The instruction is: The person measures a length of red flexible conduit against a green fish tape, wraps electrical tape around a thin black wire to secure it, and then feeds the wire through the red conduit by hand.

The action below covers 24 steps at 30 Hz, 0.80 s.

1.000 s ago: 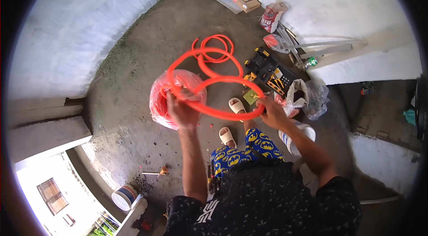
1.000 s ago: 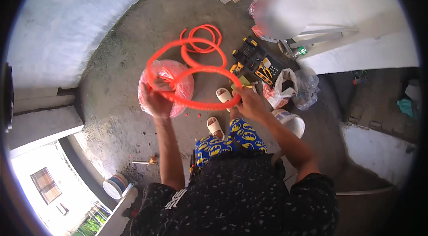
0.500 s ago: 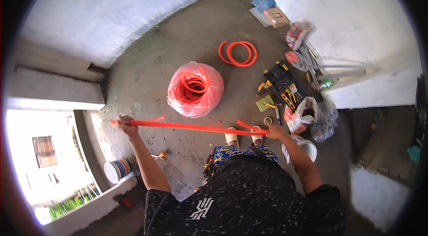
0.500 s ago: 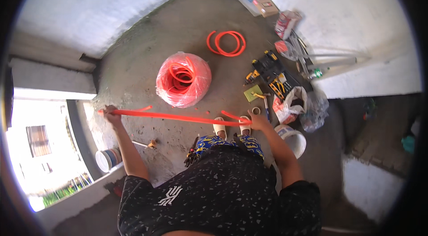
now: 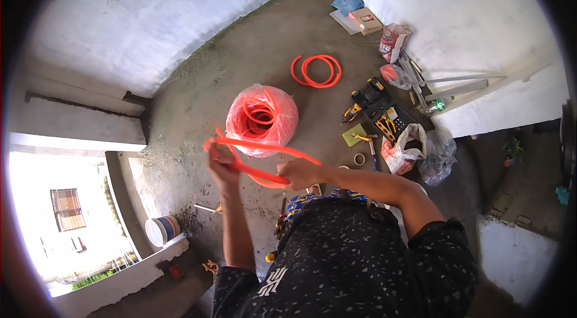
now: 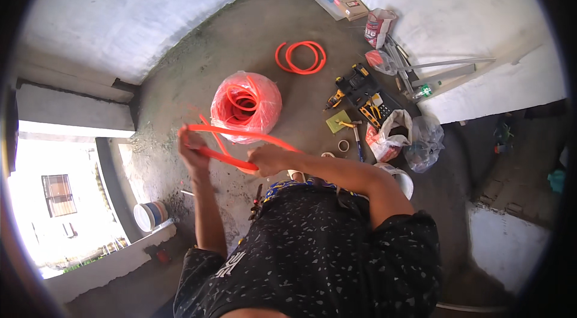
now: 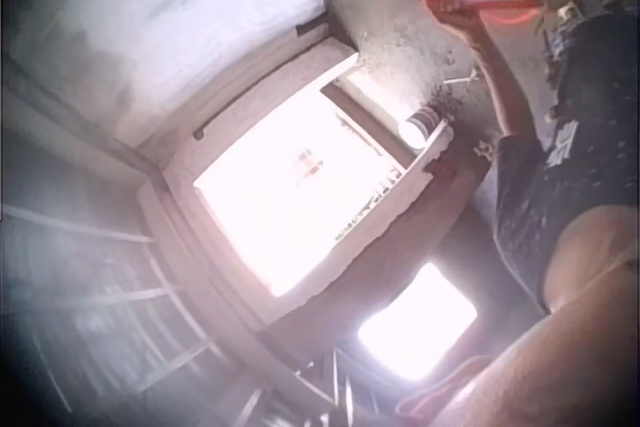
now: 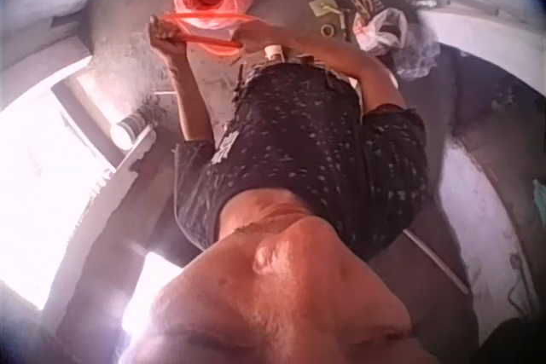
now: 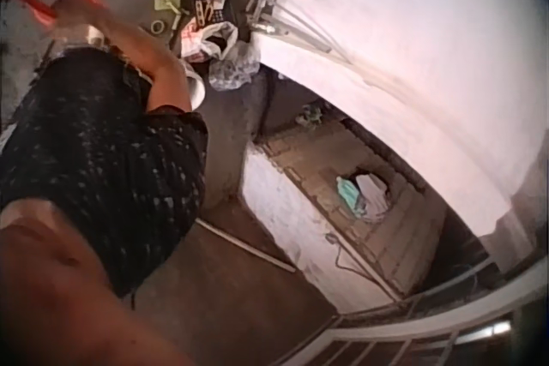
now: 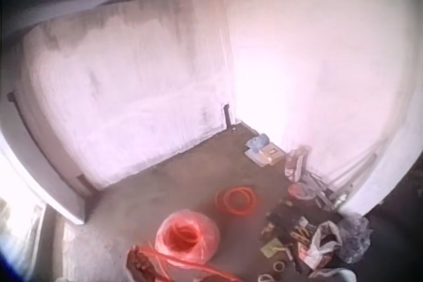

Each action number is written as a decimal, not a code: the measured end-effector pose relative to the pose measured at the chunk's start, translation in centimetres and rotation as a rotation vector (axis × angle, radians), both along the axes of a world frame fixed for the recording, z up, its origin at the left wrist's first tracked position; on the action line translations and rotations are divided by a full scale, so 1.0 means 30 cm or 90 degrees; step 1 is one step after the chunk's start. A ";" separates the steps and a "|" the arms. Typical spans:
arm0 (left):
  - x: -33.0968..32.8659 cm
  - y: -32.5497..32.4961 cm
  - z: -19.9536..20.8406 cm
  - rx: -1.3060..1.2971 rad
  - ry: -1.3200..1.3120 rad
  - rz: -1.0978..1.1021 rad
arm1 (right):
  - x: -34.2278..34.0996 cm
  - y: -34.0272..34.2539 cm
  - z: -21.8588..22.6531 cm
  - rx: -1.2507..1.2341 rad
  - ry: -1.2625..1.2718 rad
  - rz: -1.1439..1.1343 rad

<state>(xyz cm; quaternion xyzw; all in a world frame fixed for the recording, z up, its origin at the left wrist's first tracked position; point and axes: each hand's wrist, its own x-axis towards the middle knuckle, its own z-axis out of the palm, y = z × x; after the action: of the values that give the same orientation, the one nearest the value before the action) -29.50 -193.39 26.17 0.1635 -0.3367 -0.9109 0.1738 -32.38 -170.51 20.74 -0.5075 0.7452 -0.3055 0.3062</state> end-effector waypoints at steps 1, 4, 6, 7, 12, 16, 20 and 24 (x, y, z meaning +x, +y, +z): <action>-0.006 -0.107 -0.005 0.091 -0.011 0.040 | 0.004 0.032 -0.022 0.020 0.021 -0.015; -0.012 -0.347 -0.010 0.133 -0.010 0.103 | 0.001 0.134 -0.260 0.080 0.055 0.029; 0.017 -0.505 -0.100 -0.097 -0.029 0.154 | -0.013 0.171 -0.353 0.105 0.050 0.067; -0.033 -0.502 -0.097 -0.031 -0.053 0.184 | -0.013 0.211 -0.417 0.125 0.114 0.082; -0.011 -0.702 0.020 -0.114 -0.029 0.321 | 0.009 0.401 -0.515 0.194 0.152 0.024; 0.141 -0.958 0.149 -0.159 0.004 0.337 | 0.012 0.540 -0.516 0.323 0.079 0.032; 0.144 -0.980 0.220 -0.106 0.062 0.328 | 0.006 0.603 -0.615 0.319 0.077 -0.005; 0.224 -0.921 0.199 -0.030 0.167 0.300 | -0.053 0.574 -0.643 0.200 0.023 -0.109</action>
<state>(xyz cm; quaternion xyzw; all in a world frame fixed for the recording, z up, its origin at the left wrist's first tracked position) -22.78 -221.01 32.13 0.1136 -0.2848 -0.8507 0.4270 -33.98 -153.28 1.47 -0.3937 0.8295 -0.2009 0.3413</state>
